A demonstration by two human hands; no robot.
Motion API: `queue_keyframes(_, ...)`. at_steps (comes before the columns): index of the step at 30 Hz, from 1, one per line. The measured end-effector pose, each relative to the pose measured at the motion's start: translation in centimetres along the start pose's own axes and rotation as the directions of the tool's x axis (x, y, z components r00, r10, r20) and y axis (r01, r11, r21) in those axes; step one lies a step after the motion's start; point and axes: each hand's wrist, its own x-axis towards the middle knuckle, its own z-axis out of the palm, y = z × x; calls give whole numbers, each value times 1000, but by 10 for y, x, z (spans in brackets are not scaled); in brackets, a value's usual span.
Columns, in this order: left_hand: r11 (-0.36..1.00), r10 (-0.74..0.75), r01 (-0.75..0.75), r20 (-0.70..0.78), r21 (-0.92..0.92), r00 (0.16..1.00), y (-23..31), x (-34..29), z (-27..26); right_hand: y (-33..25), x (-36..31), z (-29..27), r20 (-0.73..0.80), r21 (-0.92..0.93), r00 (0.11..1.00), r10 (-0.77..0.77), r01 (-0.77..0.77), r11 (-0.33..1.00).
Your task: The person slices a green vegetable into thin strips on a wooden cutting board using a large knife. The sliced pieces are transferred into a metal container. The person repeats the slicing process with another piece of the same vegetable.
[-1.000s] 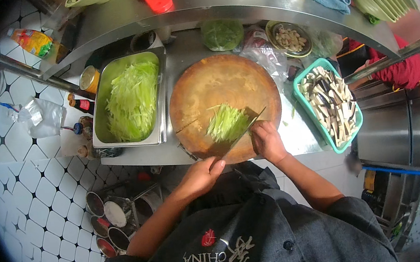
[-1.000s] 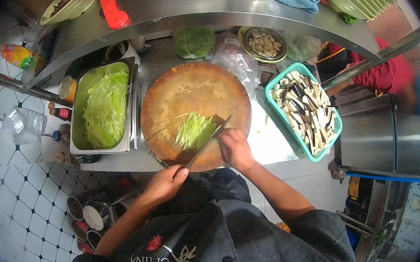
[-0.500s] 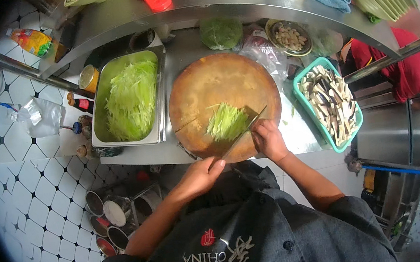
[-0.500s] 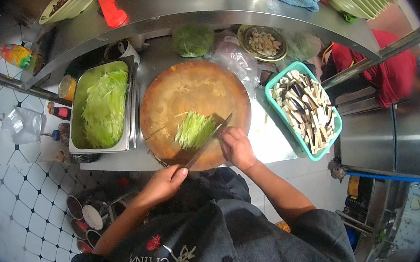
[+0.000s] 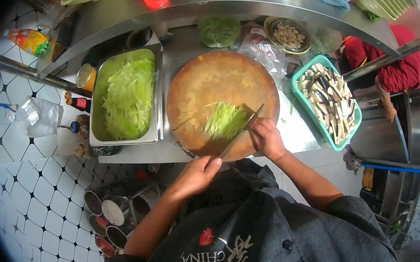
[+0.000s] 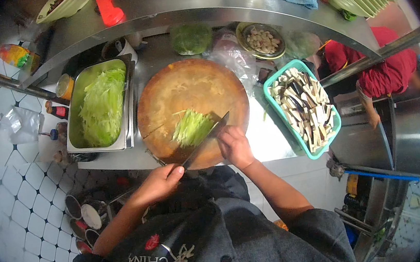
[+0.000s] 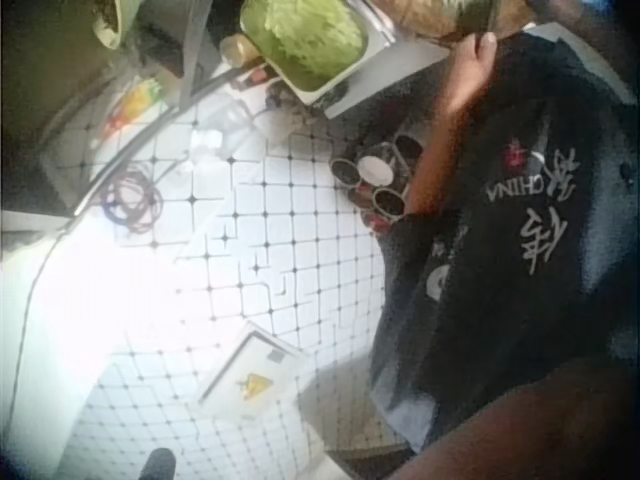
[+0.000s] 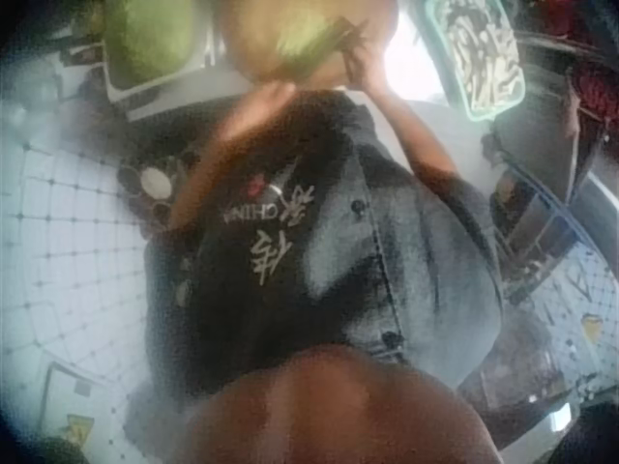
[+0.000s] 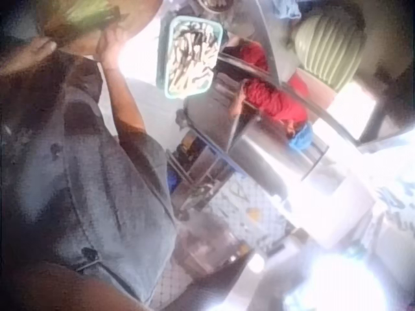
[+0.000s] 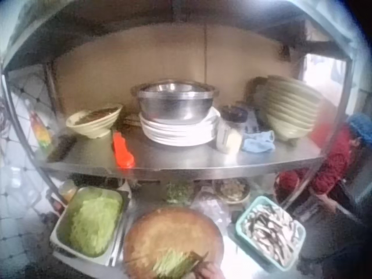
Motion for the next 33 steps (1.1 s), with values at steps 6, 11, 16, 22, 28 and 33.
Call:
queue_keyframes(6, 993, -39, 40, 6, -110, 999, -15, 10, 9, 2, 2, 2, -6, -19, 1000, -5, 5, 1000)
queue_keyframes(11, 971, 70, -54, -62, 231, 996, 20, -13, -16, -13, 11, -9, 13, -59, 999, -32, 33, 998)
queue_keyframes(16, 805, 242, -42, -263, 592, 934, 26, -46, -31, -12, 25, -55, -312, 37, 929, 197, -195, 980)
queue_keyframes(22, 652, 415, -55, -295, 756, 861, 2, -44, -39, -108, 69, -21, 414, -9, 889, -196, 219, 976)
queue_keyframes(28, 604, 501, -69, -310, 794, 808, -28, -60, -47, -80, 82, 18, 585, -158, 810, -31, 152, 976)
queue_keyframes(33, 740, 184, 155, -418, 654, 890, -63, -107, -39, -27, 106, 42, 584, -150, 803, -120, 253, 956)
